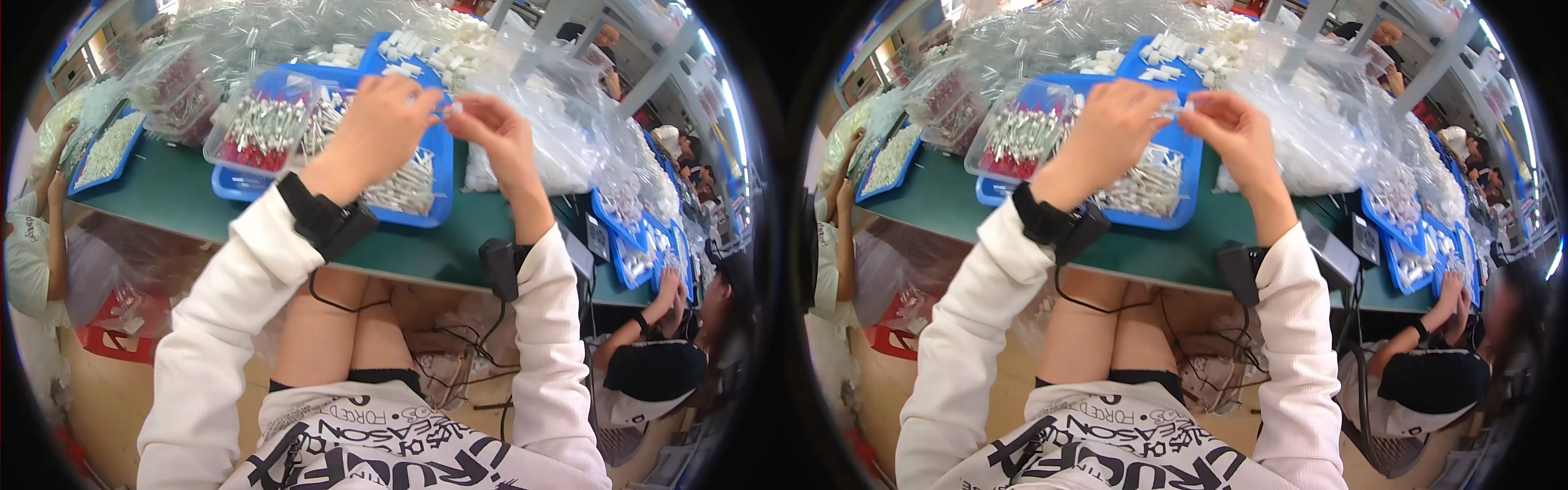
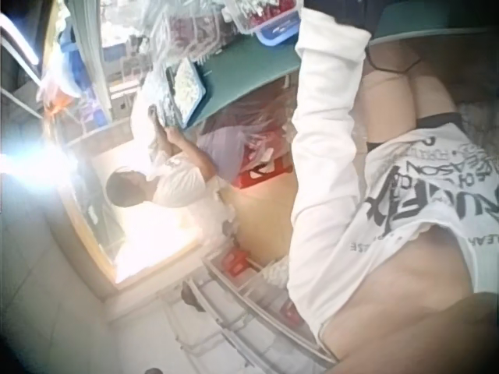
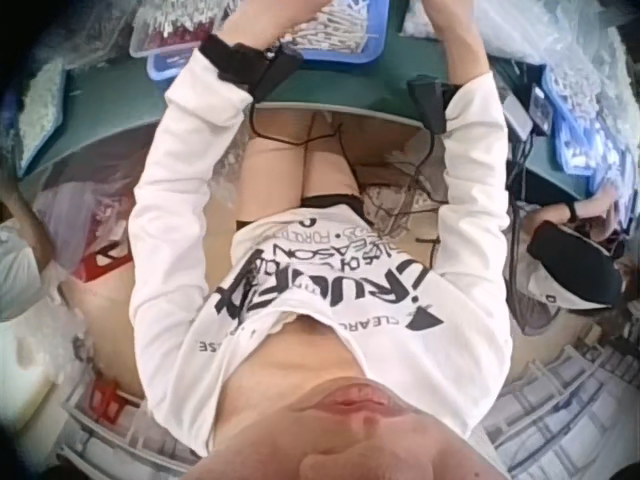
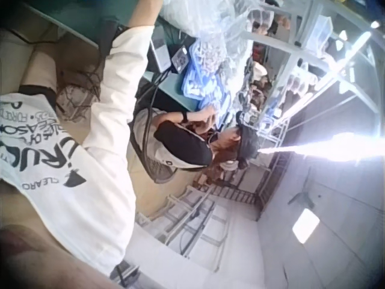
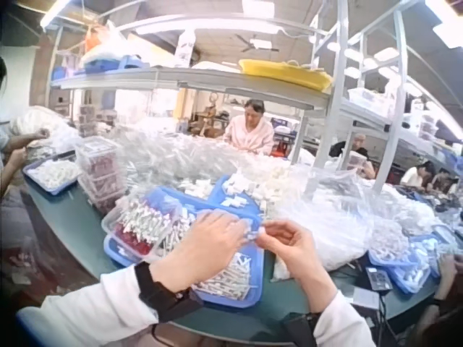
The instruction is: The person sits at a factory workstation and repeatedly picks up small white plastic components and red-tipped sticks from blue trays. They insert the sticks into the plastic pieces by hand and place the assembled units into a clear plastic container.
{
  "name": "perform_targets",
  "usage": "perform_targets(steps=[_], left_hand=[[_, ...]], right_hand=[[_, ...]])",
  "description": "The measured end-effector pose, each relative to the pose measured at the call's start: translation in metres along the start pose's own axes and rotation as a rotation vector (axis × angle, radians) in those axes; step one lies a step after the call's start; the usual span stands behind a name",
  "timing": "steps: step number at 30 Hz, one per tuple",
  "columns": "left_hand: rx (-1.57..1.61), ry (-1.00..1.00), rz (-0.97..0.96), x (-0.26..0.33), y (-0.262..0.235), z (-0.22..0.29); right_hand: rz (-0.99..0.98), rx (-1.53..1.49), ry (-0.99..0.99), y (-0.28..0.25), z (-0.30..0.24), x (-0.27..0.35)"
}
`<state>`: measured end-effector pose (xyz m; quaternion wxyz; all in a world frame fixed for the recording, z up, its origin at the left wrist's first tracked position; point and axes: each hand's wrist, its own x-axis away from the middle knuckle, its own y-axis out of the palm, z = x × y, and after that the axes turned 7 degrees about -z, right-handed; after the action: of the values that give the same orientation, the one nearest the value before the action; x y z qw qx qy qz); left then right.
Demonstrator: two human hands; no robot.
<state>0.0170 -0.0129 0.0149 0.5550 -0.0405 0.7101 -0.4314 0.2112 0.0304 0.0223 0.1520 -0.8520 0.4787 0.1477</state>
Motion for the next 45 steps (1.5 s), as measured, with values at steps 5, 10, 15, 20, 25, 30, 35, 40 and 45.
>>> perform_targets(steps=[5, 10, 15, 20, 25, 30, 35, 40, 45], left_hand=[[-0.103, -0.041, -0.016, 0.016, -0.06, 0.03], [-0.17, 0.027, -0.098, 0.032, -0.098, 0.044], [-0.104, -0.078, -0.185, 0.051, -0.07, 0.038], [-0.074, -0.217, -0.241, 0.087, -0.066, 0.035], [-0.062, -0.279, -0.249, 0.1, -0.064, 0.034], [0.053, -0.317, -0.211, 0.089, -0.056, 0.018], [0.008, -0.408, -0.305, 0.064, -0.072, -0.017], [-0.146, -0.625, -0.402, 0.065, -0.113, -0.056], [-0.105, -0.714, -0.411, 0.072, -0.104, -0.086]], right_hand=[[0.229, 0.094, -0.036, -0.053, -0.064, 0.041], [0.782, 0.365, -0.102, -0.157, -0.088, 0.113], [1.142, 1.075, 0.241, -0.285, -0.049, 0.179], [1.163, 1.453, 0.568, -0.28, -0.026, 0.179], [0.911, 1.464, 0.661, -0.308, -0.004, 0.175], [0.718, 1.43, 0.609, -0.337, 0.011, 0.186], [0.814, 1.579, 0.519, -0.262, -0.038, 0.174], [0.706, 1.413, 0.177, -0.221, -0.135, 0.169], [0.262, 1.274, 0.148, -0.069, -0.155, 0.086]])
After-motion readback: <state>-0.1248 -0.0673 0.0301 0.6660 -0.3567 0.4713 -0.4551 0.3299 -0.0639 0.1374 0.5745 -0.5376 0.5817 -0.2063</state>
